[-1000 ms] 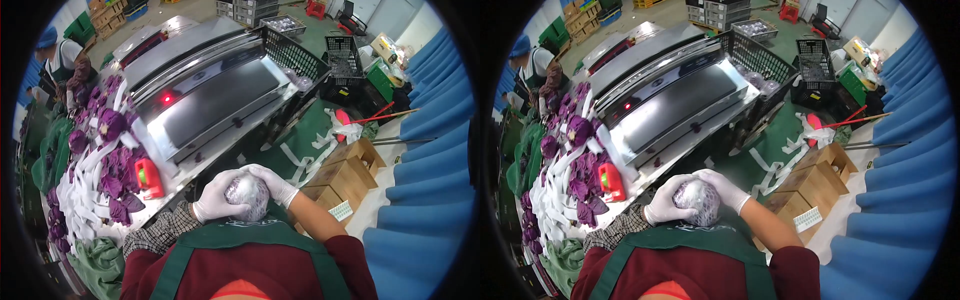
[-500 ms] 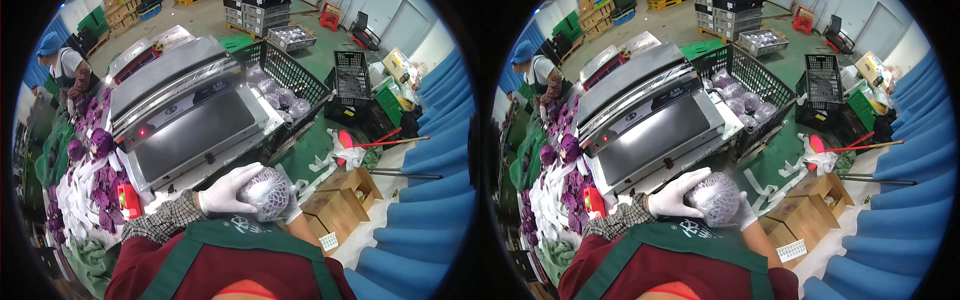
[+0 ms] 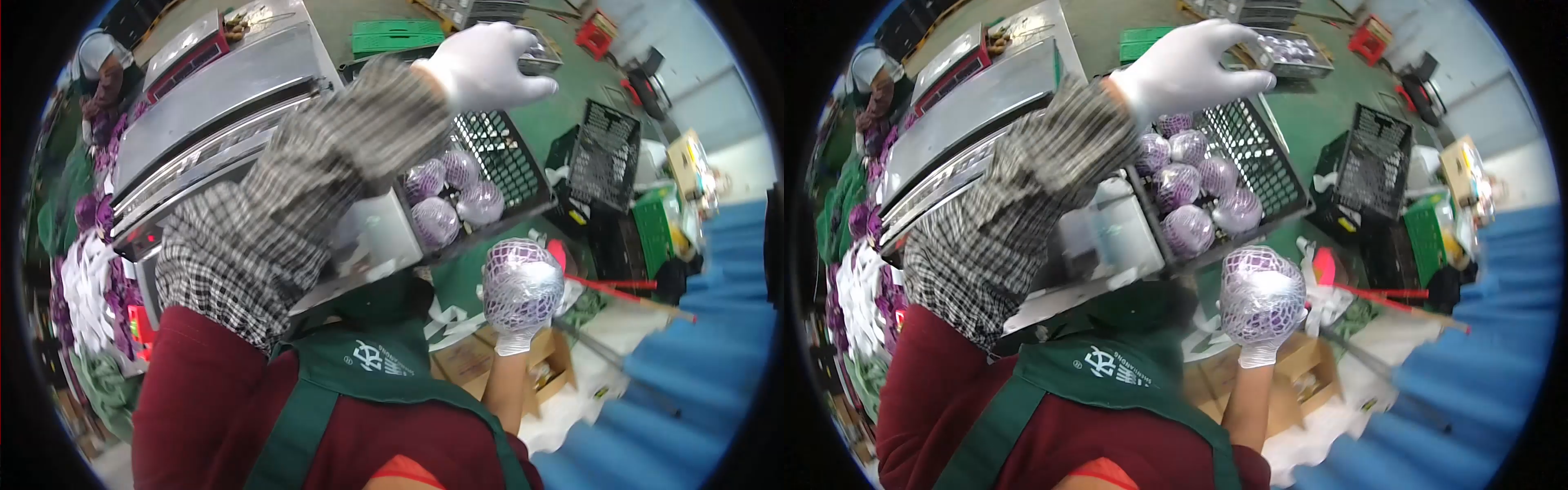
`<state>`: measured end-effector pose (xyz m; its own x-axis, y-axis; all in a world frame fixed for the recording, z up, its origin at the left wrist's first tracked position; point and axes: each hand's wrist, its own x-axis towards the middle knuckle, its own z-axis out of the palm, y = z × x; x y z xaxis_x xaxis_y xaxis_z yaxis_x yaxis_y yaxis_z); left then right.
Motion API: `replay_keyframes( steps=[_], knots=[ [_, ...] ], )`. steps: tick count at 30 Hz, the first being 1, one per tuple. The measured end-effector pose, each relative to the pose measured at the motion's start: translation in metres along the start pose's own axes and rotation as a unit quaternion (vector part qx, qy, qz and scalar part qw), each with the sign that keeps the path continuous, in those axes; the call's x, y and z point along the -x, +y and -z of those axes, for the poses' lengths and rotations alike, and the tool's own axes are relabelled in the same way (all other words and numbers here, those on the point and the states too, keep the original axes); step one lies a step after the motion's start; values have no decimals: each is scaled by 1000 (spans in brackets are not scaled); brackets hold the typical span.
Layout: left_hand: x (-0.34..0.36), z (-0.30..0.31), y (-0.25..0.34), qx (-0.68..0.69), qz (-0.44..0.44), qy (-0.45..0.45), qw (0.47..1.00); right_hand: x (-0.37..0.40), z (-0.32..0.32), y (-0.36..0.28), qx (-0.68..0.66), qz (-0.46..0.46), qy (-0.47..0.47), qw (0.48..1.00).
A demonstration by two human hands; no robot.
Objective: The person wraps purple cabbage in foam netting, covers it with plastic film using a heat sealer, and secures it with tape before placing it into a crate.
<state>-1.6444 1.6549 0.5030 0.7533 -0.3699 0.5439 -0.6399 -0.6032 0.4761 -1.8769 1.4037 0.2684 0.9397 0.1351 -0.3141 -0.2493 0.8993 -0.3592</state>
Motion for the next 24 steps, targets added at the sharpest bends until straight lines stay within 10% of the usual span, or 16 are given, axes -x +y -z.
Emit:
replay_keyframes(
  steps=[6, 10, 18, 20, 22, 24],
  knots=[
    [-71, -163, -159, -192, 201, -153, 948, -161, 9, -100, -21, -10, 108, 994],
    [-23, -229, -229, -224, 376, -369, 820, -247, -34, -103, 36, -60, 79, 994],
    [39, -403, -373, -390, 151, -390, 821, -416, -41, -38, 63, -139, 66, 986],
    [95, -475, -461, -771, -80, -272, 570, -449, -43, -20, 65, -138, 76, 985],
    [102, -457, -464, -821, -64, -272, 499, -479, -41, -3, 64, -134, 78, 986],
    [50, -372, -389, -342, 256, -298, 854, -508, -36, 10, 70, -121, 55, 989]
  ],
)
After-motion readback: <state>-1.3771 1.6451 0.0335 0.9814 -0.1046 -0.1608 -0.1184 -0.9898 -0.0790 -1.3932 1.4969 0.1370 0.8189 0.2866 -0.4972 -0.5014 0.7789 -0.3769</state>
